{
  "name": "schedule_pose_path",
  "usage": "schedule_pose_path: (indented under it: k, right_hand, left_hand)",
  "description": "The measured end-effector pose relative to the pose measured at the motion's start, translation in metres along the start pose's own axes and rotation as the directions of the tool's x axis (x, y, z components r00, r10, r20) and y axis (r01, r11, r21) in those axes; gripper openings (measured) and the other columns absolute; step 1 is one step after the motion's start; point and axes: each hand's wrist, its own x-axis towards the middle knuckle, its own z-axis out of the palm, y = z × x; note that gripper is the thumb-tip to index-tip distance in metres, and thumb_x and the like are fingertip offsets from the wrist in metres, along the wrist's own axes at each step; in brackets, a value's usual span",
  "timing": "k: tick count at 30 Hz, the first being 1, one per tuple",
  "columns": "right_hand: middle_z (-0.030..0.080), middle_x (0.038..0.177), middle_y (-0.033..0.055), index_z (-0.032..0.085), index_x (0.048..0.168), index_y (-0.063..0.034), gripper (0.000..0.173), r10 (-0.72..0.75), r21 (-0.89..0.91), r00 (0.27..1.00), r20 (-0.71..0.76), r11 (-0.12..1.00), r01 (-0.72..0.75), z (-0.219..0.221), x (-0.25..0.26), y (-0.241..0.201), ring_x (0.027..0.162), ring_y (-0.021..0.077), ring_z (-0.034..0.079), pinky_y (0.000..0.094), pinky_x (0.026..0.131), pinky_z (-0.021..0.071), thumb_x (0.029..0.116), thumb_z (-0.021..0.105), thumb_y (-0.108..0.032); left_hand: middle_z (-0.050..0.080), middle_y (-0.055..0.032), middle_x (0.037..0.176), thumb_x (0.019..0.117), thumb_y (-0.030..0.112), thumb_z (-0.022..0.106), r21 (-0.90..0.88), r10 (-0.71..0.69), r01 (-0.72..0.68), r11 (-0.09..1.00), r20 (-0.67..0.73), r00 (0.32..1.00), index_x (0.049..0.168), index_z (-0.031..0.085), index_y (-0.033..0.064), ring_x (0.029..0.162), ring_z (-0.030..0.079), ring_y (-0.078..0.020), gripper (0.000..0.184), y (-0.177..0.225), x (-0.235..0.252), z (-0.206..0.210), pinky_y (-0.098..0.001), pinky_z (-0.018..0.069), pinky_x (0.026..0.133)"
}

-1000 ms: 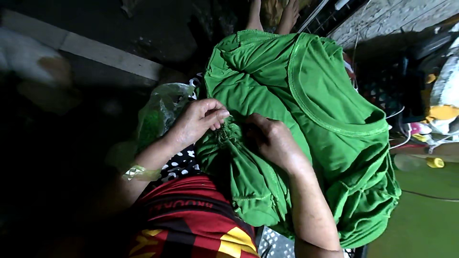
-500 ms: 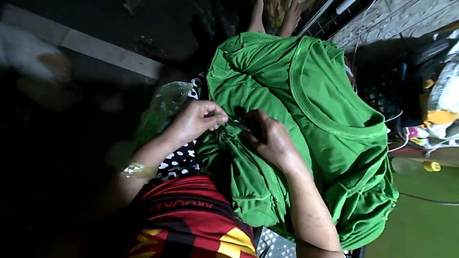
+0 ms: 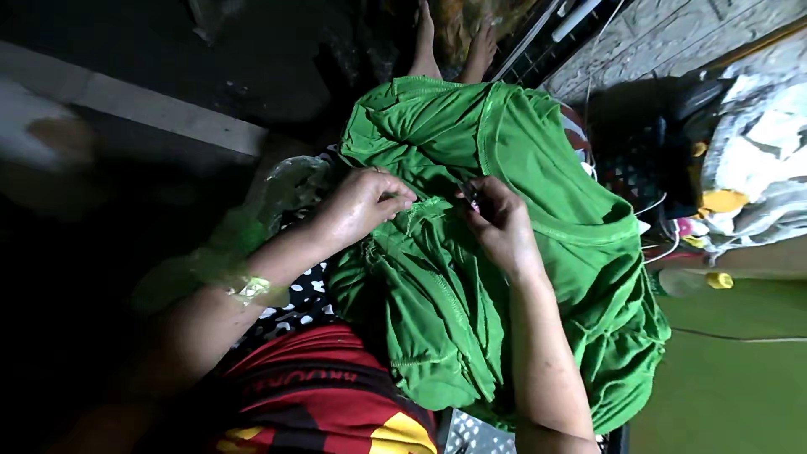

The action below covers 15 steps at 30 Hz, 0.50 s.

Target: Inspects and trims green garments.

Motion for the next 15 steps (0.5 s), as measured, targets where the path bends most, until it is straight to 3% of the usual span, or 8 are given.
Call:
schedule_pose_path:
  k: [3,5,7,10,13,15]
  right_hand:
    - [0.063,0.091,0.0114,0.062,0.116,0.0032,0.025,-0.005,0.016,0.999,-0.049,1.000,0.005,0.012,0.000,0.012,0.067,0.0091,0.054,0.0234,0.061,0.0470,0.0904,0.062,0.004]
    - [0.064,0.097,0.0133,0.060,0.116,0.0033,0.028,-0.086,0.025,0.993,-0.078,0.996,0.088,0.016,-0.003,0.016,0.072,0.0106,0.057,0.0233,0.063,0.0494,0.0879,0.061,0.007]
    - [0.065,0.098,0.0114,0.059,0.120,0.0008,0.033,-0.124,0.026,0.992,-0.030,0.992,0.125,0.014,-0.006,0.016,0.073,0.0101,0.060,0.0240,0.063,0.0517,0.0882,0.063,0.003]
    - [0.068,0.097,0.0076,0.058,0.128,-0.0047,0.038,-0.124,-0.061,0.991,0.052,0.990,0.127,0.010,-0.008,0.013,0.072,0.0139,0.063,0.0341,0.062,0.0549,0.0908,0.066,-0.008]
    - [0.069,0.094,0.0122,0.065,0.121,-0.0017,0.032,-0.239,-0.216,0.970,0.042,0.946,0.242,0.014,-0.008,0.009,0.075,0.0259,0.067,0.0490,0.066,0.0553,0.0900,0.069,-0.004]
    - [0.071,0.095,0.0144,0.069,0.119,-0.0033,0.030,-0.268,-0.316,0.963,0.033,0.911,0.264,0.016,-0.009,0.001,0.079,0.0311,0.069,0.0536,0.066,0.0538,0.0881,0.069,-0.003]
  left_hand:
    - [0.069,-0.0203,0.103,0.1017,0.009,0.060,0.132,0.108,-0.116,0.984,0.068,0.992,0.105,0.075,-0.0018,0.096,0.066,-0.0297,0.019,-0.001,0.010,0.000,-0.0456,0.0517,0.089]
    - [0.070,-0.0198,0.103,0.1028,0.010,0.058,0.168,0.143,-0.160,0.973,0.111,0.984,0.102,0.075,-0.0021,0.101,0.066,-0.0316,0.021,-0.002,0.012,-0.006,-0.0487,0.0500,0.093]
    - [0.070,-0.0182,0.101,0.1032,0.012,0.057,0.170,0.151,-0.174,0.970,0.140,0.979,0.099,0.074,-0.0016,0.099,0.066,-0.0289,0.022,-0.004,0.012,-0.011,-0.0469,0.0509,0.091]
    - [0.069,-0.0132,0.098,0.1043,0.016,0.056,0.127,0.114,-0.134,0.983,0.152,0.982,0.099,0.073,0.0009,0.088,0.063,-0.0201,0.024,-0.005,0.011,-0.015,-0.0399,0.0511,0.082]
    - [0.067,-0.0080,0.093,0.1060,0.019,0.052,0.119,0.111,-0.127,0.985,0.133,0.985,0.101,0.071,0.0040,0.084,0.061,-0.0143,0.025,-0.004,0.011,-0.013,-0.0352,0.0506,0.078]
    - [0.066,-0.0060,0.091,0.1058,0.021,0.051,0.136,0.135,-0.152,0.979,0.121,0.983,0.101,0.071,0.0054,0.082,0.061,-0.0124,0.026,-0.005,0.010,-0.010,-0.0330,0.0502,0.077]
